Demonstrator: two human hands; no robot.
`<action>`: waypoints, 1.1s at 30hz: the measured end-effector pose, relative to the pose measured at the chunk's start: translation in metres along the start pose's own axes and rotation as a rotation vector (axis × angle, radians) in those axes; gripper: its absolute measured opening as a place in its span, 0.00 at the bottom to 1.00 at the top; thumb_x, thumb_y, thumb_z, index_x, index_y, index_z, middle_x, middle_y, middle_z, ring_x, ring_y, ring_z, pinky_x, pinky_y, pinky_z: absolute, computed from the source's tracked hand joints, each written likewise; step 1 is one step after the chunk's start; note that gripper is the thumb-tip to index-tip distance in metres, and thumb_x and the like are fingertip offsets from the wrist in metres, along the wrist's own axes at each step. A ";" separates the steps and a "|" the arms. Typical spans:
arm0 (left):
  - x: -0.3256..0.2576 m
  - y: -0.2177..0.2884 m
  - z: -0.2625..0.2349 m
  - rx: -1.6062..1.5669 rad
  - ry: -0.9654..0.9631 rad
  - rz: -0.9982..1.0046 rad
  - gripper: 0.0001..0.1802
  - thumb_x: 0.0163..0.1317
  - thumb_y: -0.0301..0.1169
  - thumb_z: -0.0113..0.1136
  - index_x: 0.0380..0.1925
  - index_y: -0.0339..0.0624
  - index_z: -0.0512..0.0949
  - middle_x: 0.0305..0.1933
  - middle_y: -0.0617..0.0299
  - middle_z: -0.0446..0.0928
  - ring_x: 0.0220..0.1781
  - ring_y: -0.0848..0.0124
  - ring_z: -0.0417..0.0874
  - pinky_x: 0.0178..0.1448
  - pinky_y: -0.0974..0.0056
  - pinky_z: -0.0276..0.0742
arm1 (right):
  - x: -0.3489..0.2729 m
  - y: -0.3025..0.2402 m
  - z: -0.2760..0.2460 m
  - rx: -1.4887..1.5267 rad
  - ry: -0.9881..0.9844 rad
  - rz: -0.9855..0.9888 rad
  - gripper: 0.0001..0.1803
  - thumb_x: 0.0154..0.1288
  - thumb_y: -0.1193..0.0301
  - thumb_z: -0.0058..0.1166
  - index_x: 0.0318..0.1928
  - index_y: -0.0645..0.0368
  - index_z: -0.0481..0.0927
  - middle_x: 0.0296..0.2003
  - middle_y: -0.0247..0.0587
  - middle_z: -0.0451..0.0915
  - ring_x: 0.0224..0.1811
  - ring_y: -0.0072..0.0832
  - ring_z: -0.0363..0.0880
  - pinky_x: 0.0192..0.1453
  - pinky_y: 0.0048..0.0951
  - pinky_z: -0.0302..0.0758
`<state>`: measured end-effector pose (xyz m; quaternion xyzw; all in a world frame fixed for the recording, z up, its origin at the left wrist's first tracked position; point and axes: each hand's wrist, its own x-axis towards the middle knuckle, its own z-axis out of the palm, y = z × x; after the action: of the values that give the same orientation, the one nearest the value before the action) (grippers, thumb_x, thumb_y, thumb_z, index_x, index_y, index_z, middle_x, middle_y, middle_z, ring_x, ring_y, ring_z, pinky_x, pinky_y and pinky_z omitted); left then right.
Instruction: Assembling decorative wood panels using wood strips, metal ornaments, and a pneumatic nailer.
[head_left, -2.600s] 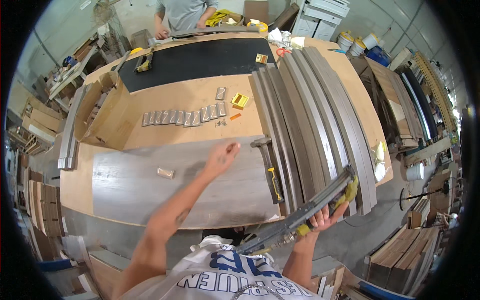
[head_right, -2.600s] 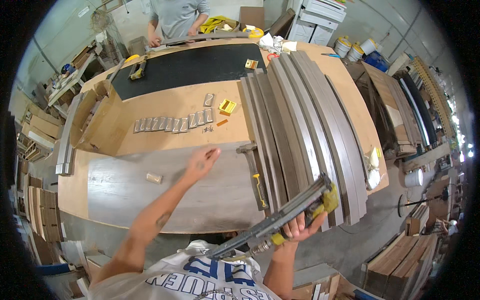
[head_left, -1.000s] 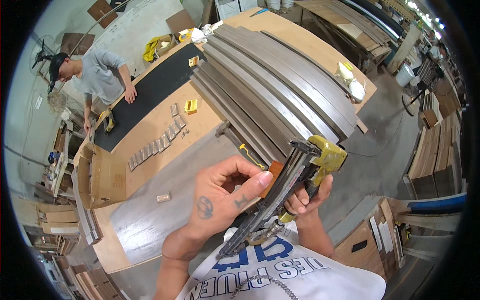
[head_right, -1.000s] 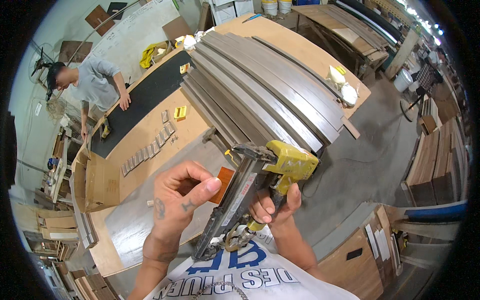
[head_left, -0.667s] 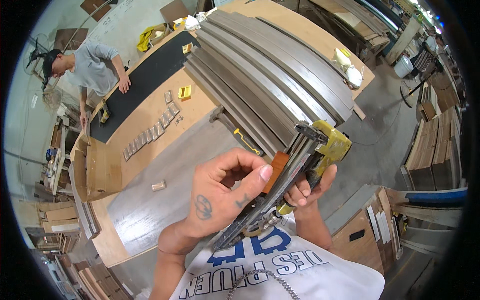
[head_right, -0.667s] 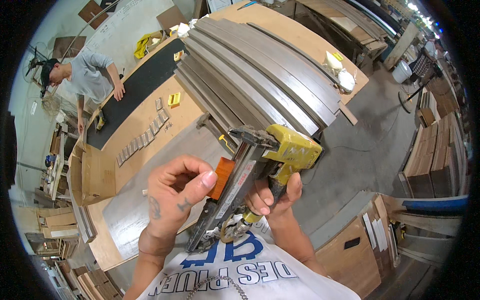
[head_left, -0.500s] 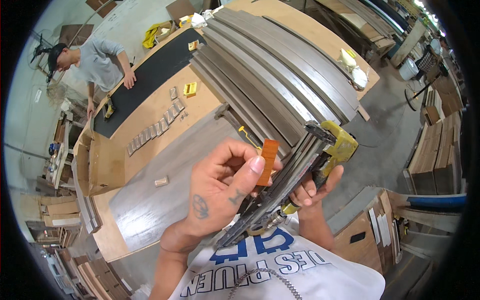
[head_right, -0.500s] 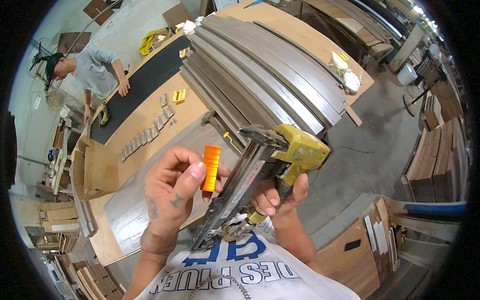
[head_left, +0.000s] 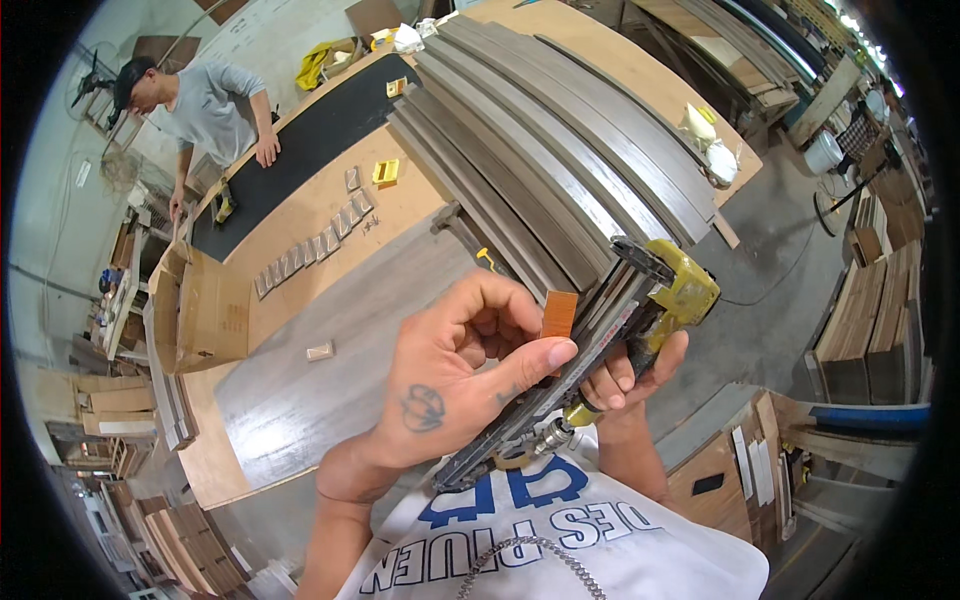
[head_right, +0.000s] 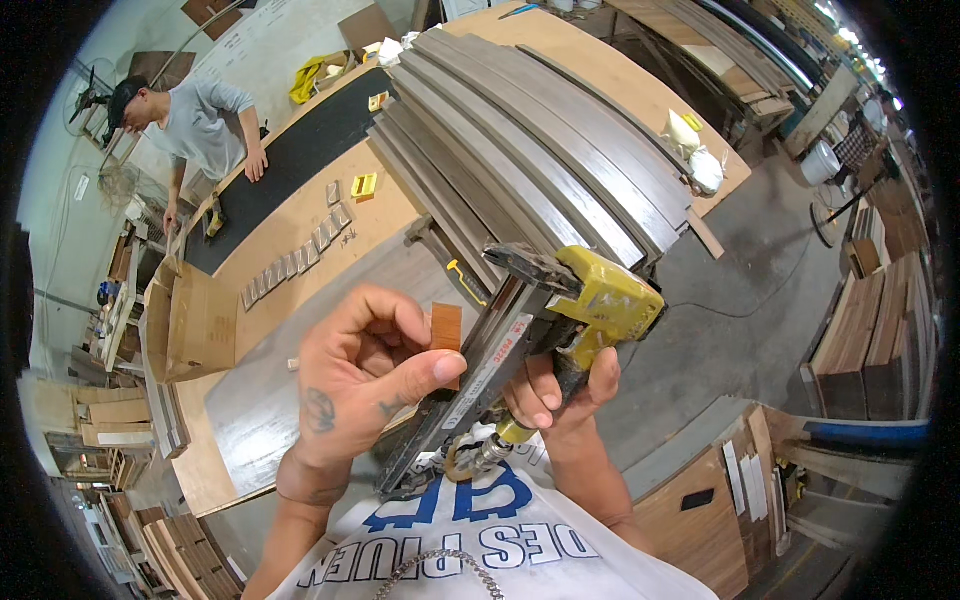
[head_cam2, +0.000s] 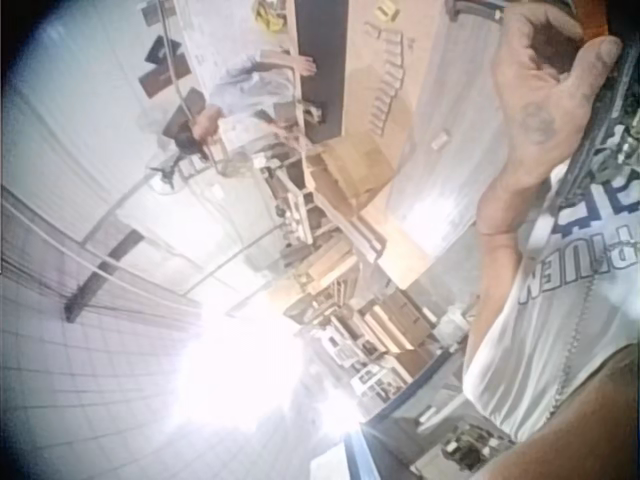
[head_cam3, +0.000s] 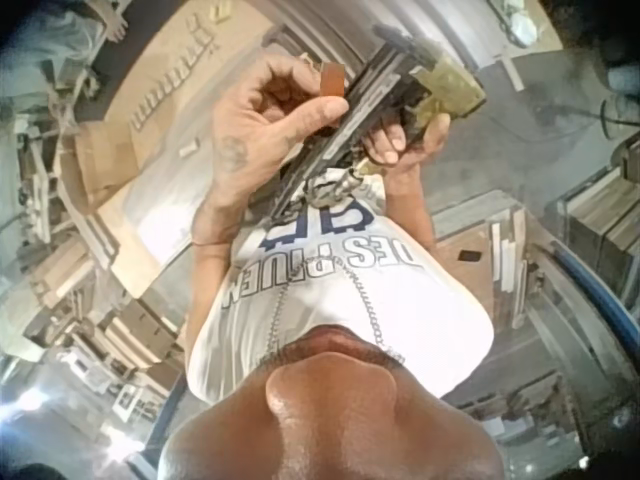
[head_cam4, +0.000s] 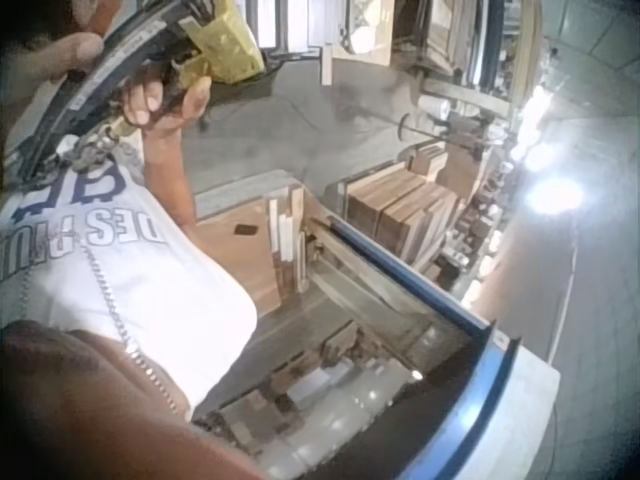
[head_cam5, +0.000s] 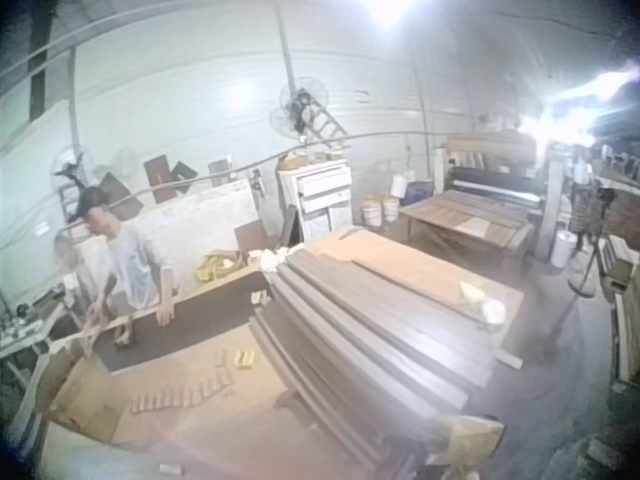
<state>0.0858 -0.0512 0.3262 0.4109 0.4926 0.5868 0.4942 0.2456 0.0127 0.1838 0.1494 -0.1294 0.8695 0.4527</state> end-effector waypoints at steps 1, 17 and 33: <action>0.000 0.001 0.004 -0.047 0.037 -0.001 0.10 0.64 0.23 0.70 0.40 0.34 0.78 0.40 0.62 0.81 0.39 0.81 0.81 0.41 0.75 0.77 | -0.001 0.000 0.001 0.007 0.005 0.004 0.49 0.67 0.33 0.51 0.66 0.69 0.68 0.21 0.30 0.78 0.17 0.18 0.78 0.19 0.18 0.75; 0.005 0.014 0.014 0.381 0.007 -0.090 0.07 0.62 0.26 0.72 0.32 0.34 0.83 0.28 0.62 0.84 0.31 0.80 0.81 0.35 0.74 0.76 | -0.005 -0.007 0.004 -0.023 -0.002 -0.033 0.48 0.70 0.35 0.48 0.71 0.67 0.63 0.23 0.30 0.81 0.17 0.17 0.78 0.20 0.18 0.74; 0.014 0.010 0.008 0.220 -0.112 -0.130 0.09 0.60 0.26 0.75 0.29 0.37 0.82 0.27 0.65 0.81 0.29 0.81 0.78 0.33 0.74 0.72 | -0.006 -0.012 0.010 -0.022 0.030 -0.015 0.49 0.70 0.36 0.50 0.70 0.69 0.62 0.21 0.30 0.80 0.15 0.16 0.76 0.17 0.18 0.72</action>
<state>0.0890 -0.0360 0.3370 0.4620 0.5510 0.4722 0.5099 0.2605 0.0111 0.1916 0.1320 -0.1311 0.8668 0.4627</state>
